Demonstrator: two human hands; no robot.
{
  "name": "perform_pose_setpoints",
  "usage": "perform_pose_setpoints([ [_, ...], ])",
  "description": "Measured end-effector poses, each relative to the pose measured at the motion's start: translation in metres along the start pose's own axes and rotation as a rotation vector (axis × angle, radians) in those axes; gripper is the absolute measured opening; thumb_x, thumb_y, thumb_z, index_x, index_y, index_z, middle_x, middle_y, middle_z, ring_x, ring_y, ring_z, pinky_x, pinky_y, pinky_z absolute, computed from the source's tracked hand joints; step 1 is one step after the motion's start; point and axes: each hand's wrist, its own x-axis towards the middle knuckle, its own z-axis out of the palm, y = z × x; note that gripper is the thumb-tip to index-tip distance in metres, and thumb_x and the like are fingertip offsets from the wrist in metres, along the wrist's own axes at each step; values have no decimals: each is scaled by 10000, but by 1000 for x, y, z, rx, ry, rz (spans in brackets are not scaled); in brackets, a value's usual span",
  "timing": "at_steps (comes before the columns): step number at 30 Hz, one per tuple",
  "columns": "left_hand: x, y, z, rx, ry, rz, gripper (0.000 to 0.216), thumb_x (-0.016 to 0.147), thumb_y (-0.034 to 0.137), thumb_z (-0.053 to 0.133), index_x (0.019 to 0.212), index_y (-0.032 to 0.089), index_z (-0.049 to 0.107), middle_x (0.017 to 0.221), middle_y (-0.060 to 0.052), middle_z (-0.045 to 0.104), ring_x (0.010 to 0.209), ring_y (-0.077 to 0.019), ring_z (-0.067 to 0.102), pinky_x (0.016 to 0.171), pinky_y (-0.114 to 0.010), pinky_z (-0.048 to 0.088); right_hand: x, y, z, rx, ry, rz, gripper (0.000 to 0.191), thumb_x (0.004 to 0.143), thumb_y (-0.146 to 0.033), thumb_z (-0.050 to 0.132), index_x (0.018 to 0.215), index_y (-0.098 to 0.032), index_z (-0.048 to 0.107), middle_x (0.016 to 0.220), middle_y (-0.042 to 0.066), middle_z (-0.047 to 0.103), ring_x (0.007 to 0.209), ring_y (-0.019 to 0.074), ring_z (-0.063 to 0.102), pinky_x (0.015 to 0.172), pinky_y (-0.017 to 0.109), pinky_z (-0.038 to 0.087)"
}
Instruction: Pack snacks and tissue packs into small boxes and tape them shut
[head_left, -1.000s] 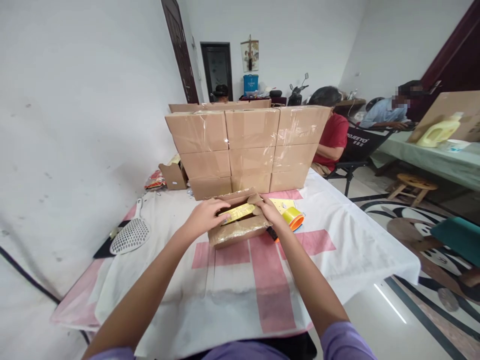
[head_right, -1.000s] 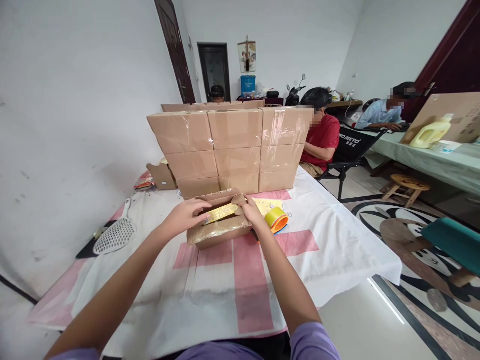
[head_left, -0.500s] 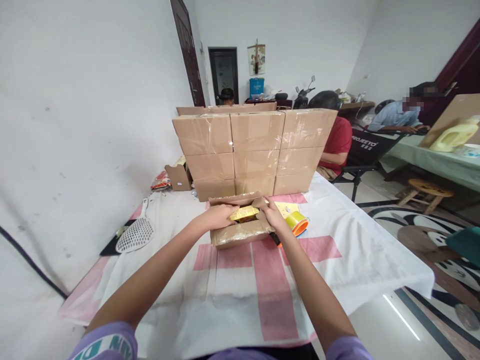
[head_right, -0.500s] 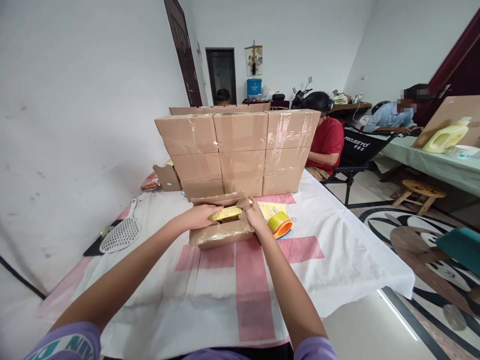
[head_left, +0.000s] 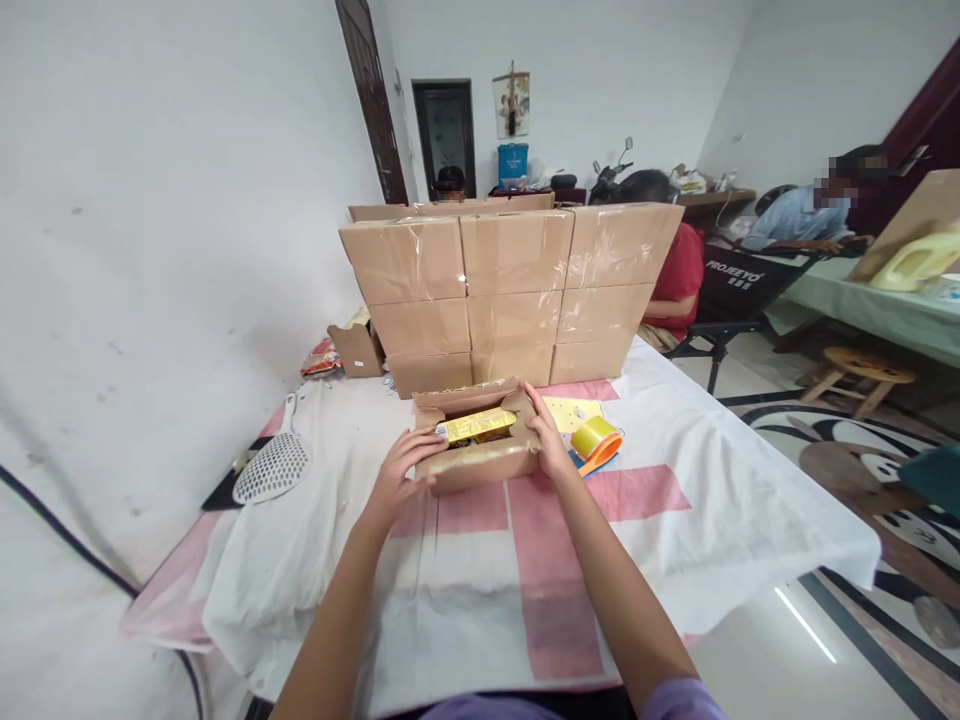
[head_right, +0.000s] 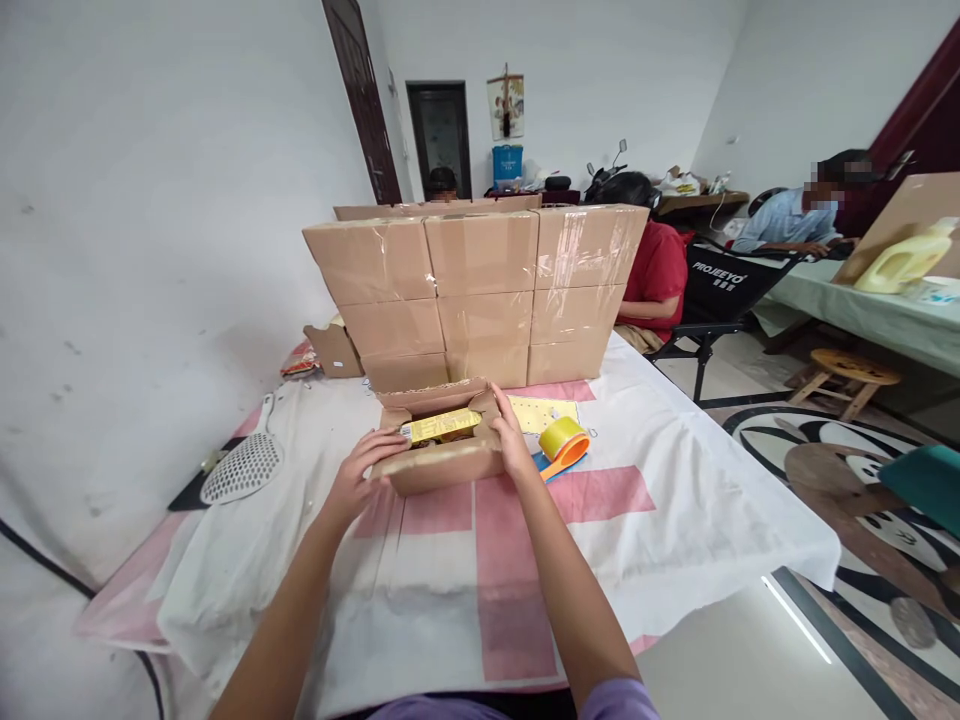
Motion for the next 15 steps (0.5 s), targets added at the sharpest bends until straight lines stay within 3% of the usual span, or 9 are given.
perform_pose_setpoints([
  [2,8,1,8,-3,132,-124,439,998,571,468,1037,236,749,1069,-82,738,1109,-280,659,1134,-529,409,-3,2,-1,-32,0,-55,622,858,-374,507,1476,-304,526,1615,-37,430,1531,252,314,1280,439,190],
  [4,12,4,16,-15,239,-241,368,1025,457,448,1100,219,718,1076,-84,707,1075,-262,655,1073,-482,469,-6,3,-1,-36,6,-72,571,912,-452,468,1454,-294,548,1604,-19,448,1534,249,305,1281,432,175],
  [7,16,10,21,34,347,-293,453,1004,370,489,1433,228,525,1340,-131,567,1297,-273,538,1121,-457,432,-11,0,0,-45,23,-30,540,917,-484,499,1413,-283,572,1560,15,499,1501,257,355,1261,418,213],
  [9,22,18,16,161,352,-252,584,980,325,513,1545,235,395,1494,-153,437,1435,-290,402,1191,-475,348,-12,-2,0,-92,25,-28,499,890,-459,530,1347,-273,605,1478,37,566,1429,272,440,1227,412,276],
  [12,36,32,4,379,128,-126,535,994,283,454,1528,275,446,1583,-101,423,1513,-298,306,1255,-538,196,-11,-3,0,-192,41,-63,406,890,-456,488,1203,-252,649,1317,57,632,1296,275,538,1158,403,363],
  [15,52,46,1,440,-195,-39,459,1038,318,376,1471,331,527,1554,-21,513,1479,-265,403,1260,-541,175,-9,-3,1,-272,51,-106,385,938,-481,433,1144,-243,654,1246,68,635,1255,259,555,1142,390,378],
])
